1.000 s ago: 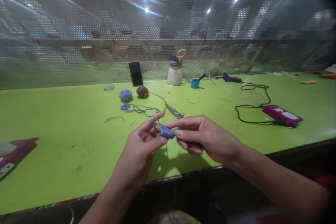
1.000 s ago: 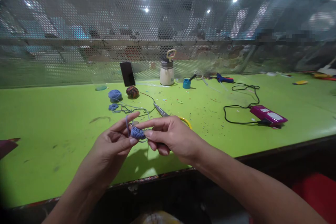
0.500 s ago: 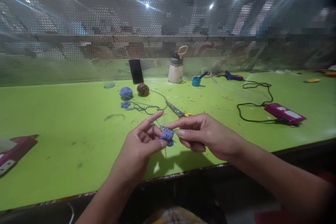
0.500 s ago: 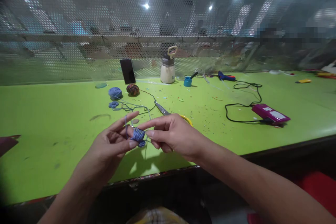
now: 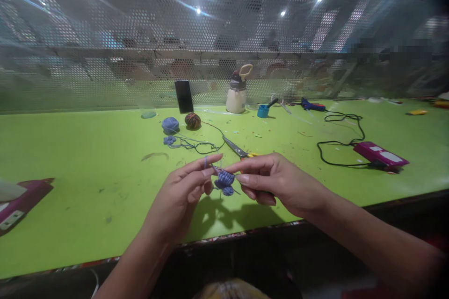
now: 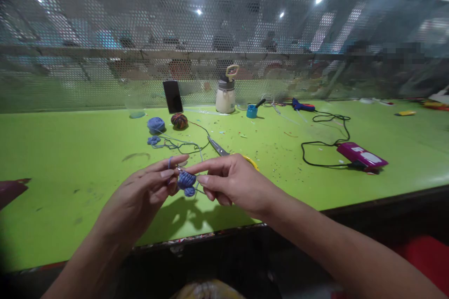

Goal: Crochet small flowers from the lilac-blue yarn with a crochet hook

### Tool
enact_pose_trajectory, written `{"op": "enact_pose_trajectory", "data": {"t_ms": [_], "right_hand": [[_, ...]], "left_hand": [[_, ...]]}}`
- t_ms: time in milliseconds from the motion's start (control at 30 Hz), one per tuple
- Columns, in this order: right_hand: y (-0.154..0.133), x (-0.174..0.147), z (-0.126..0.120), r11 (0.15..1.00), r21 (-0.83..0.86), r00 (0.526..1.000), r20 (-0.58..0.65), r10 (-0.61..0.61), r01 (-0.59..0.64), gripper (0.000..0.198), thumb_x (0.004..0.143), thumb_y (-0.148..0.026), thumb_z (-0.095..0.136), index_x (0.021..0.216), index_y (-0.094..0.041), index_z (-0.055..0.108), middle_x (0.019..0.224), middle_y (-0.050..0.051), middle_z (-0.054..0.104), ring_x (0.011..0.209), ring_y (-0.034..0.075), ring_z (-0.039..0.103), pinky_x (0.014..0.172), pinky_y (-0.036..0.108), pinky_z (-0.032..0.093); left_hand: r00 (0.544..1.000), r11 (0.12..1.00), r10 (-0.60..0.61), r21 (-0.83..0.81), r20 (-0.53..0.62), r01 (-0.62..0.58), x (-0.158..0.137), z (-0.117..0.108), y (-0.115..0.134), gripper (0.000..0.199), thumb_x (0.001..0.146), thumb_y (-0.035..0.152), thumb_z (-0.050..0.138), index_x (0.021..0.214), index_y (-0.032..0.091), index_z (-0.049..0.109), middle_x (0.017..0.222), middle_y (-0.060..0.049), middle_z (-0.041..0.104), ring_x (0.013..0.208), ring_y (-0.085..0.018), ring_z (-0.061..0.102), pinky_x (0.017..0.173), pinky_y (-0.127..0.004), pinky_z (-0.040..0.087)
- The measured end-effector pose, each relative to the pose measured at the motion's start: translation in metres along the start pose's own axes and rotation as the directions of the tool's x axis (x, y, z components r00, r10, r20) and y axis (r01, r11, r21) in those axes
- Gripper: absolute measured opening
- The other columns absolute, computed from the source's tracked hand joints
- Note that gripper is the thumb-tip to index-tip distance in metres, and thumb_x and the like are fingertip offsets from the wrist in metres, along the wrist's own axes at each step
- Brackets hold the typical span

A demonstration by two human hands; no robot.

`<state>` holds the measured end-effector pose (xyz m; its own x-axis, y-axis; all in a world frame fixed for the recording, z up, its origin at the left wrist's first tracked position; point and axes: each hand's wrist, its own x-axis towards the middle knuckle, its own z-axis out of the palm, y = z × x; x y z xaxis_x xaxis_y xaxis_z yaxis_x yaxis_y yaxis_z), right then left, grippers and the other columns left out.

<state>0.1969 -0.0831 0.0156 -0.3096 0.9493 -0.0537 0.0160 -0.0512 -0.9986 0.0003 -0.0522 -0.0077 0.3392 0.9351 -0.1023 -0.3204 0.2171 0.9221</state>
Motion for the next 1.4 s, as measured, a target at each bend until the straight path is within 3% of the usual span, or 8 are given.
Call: {"op": "enact_pose_trajectory", "data": {"t_ms": [133,333,567,733,933,1167,1400], "right_hand": [[0.001,-0.002,0.0,0.999,-0.044,1.0,0.009,-0.004,0.004,0.033,0.083,-0.026,0.067,0.112,-0.013,0.075,0.053,-0.004,0.052,0.042,0.005,0.036,0.041,0.021,0.022],[0.001,-0.002,0.0,0.992,-0.117,0.999,-0.031,-0.044,0.04,0.035,0.082,-0.03,0.068,0.111,-0.013,0.075,0.053,-0.005,0.049,0.043,0.005,0.033,0.041,0.022,0.022],[0.004,-0.004,0.002,0.99,-0.121,0.995,-0.06,-0.078,0.071,0.035,0.086,-0.035,0.067,0.113,-0.015,0.074,0.054,-0.005,0.048,0.042,0.005,0.031,0.04,0.021,0.02],[0.005,-0.005,0.004,0.996,-0.059,0.994,-0.078,-0.077,0.072,0.042,0.087,-0.035,0.068,0.125,-0.018,0.068,0.056,-0.005,0.049,0.044,0.006,0.033,0.04,0.021,0.02],[0.004,-0.004,0.006,0.996,-0.04,0.996,-0.033,-0.084,0.083,0.04,0.088,-0.032,0.065,0.124,-0.016,0.069,0.052,-0.009,0.034,0.045,0.006,0.023,0.042,0.021,0.016],[0.0,-0.004,0.004,0.991,-0.092,0.994,-0.04,-0.104,0.1,0.038,0.087,-0.03,0.064,0.121,-0.015,0.071,0.053,-0.007,0.037,0.045,0.006,0.027,0.042,0.022,0.017],[-0.002,-0.006,0.002,0.984,-0.156,0.994,-0.06,-0.091,0.081,0.035,0.086,-0.027,0.065,0.118,-0.015,0.073,0.054,-0.007,0.035,0.048,0.007,0.025,0.043,0.022,0.016]], "left_hand": [[0.999,1.0,-0.007,0.019,0.033,0.007,0.003,-0.003,0.004,0.025,0.079,0.03,0.072,0.1,0.017,0.079,0.083,-0.004,0.067,0.073,-0.014,0.051,0.068,-0.026,0.039],[0.993,0.998,-0.016,0.069,0.118,0.008,0.001,0.0,0.007,0.021,0.072,0.022,0.08,0.093,0.018,0.081,0.081,-0.004,0.072,0.071,-0.013,0.053,0.067,-0.025,0.039],[0.992,0.995,0.094,0.031,0.086,-0.097,0.0,0.012,0.003,0.027,0.063,0.017,0.087,0.089,0.019,0.08,0.076,-0.002,0.077,0.071,-0.014,0.065,0.073,-0.028,0.05],[0.982,0.985,0.17,-0.007,0.085,-0.17,-0.002,0.015,0.004,0.03,0.064,0.012,0.086,0.092,0.019,0.079,0.065,0.002,0.072,0.062,-0.011,0.063,0.067,-0.025,0.052],[0.988,0.991,0.137,-0.02,0.076,-0.136,-0.001,0.008,-0.001,0.042,0.067,0.015,0.085,0.107,0.019,0.075,0.069,0.002,0.07,0.066,-0.011,0.064,0.071,-0.026,0.051],[0.987,0.994,0.085,-0.079,0.134,-0.075,0.0,0.002,0.005,0.054,0.066,0.013,0.085,0.118,0.017,0.07,0.08,-0.001,0.071,0.078,-0.016,0.065,0.082,-0.031,0.047],[0.991,0.993,0.024,-0.119,0.134,-0.008,0.001,0.002,0.004,0.05,0.07,0.008,0.078,0.118,0.019,0.07,0.08,0.001,0.068,0.067,-0.01,0.053,0.068,-0.025,0.039]]}}
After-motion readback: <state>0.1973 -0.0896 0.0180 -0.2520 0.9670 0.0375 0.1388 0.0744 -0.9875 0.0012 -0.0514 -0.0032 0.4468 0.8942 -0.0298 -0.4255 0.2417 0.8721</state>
